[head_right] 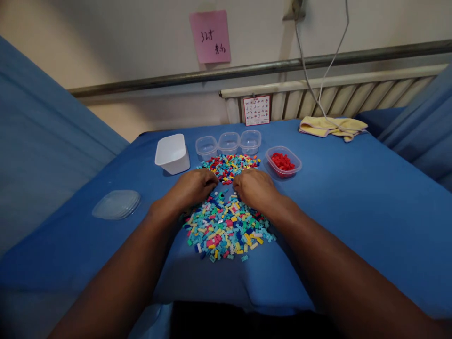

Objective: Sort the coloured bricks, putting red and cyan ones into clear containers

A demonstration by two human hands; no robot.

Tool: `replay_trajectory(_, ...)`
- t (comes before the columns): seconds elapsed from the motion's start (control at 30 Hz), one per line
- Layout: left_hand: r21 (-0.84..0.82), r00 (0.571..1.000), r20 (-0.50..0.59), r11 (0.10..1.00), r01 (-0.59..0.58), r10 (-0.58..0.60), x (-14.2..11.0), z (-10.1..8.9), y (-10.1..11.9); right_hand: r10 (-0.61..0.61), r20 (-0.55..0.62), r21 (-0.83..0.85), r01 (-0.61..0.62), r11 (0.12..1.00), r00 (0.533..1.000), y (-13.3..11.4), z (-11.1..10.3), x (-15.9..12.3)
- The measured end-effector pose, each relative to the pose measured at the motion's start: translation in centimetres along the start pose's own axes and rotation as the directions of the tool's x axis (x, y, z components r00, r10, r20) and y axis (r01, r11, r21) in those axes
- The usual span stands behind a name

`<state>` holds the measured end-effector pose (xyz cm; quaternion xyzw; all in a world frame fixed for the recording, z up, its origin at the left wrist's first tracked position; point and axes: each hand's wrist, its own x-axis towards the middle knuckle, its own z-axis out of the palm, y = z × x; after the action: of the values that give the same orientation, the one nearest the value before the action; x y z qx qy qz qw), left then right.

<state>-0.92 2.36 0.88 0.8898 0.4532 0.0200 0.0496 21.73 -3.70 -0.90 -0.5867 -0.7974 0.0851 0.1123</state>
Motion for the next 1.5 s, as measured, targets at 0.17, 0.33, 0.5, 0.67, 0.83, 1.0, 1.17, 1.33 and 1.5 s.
replay_trajectory(0.17,0.049,0.998,0.028,0.997,-0.059,0.058,0.0,-0.4,-0.2,-0.002,0.024,-0.007,0.002,1.0,1.0,-0.2,-0.1,0.1)
replay_trajectory(0.33,0.0,0.997,-0.066,0.999,-0.038,0.038,-0.1,-0.3,-0.2,-0.049,-0.06,0.0,0.049,0.999,0.997,0.4,0.6,0.1)
replay_trajectory(0.5,-0.375,0.96,-0.281,0.917,-0.133,0.025,-0.4,-0.4,1.1,-0.095,-0.359,0.198,0.175,0.964,0.928,0.6,1.6,-0.1)
replay_trajectory(0.67,-0.721,0.966,-0.246,0.68,-0.129,-0.077,-0.3,0.6,2.6,-0.145,-0.491,0.304,0.324,0.896,0.859,-0.2,1.9,-0.3)
replay_trajectory(0.83,-0.903,0.975,-0.153,0.423,-0.072,-0.159,-0.1,1.0,3.0,-0.104,-0.577,0.363,0.369,0.856,0.81,-0.5,1.9,-0.5)
replay_trajectory(1.0,-0.932,0.974,-0.098,0.362,-0.019,-0.202,-0.5,0.5,3.3,0.044,-0.544,0.572,0.332,0.75,0.838,-0.5,2.4,-0.6)
replay_trajectory(1.17,-0.96,0.971,-0.073,0.279,-0.008,-0.226,-0.4,0.7,3.7,0.151,-0.438,0.793,0.301,0.53,0.886,-0.3,3.3,-0.5)
replay_trajectory(1.33,-0.945,0.973,-0.081,0.328,-0.006,-0.217,-0.3,1.0,3.7,0.123,-0.461,0.768,0.325,0.552,0.879,0.1,3.2,-0.7)
replay_trajectory(1.5,-0.91,0.996,-0.072,0.412,-0.043,-0.056,-0.6,0.8,3.5,0.114,-0.467,0.736,0.313,0.601,0.877,0.4,2.4,-1.1)
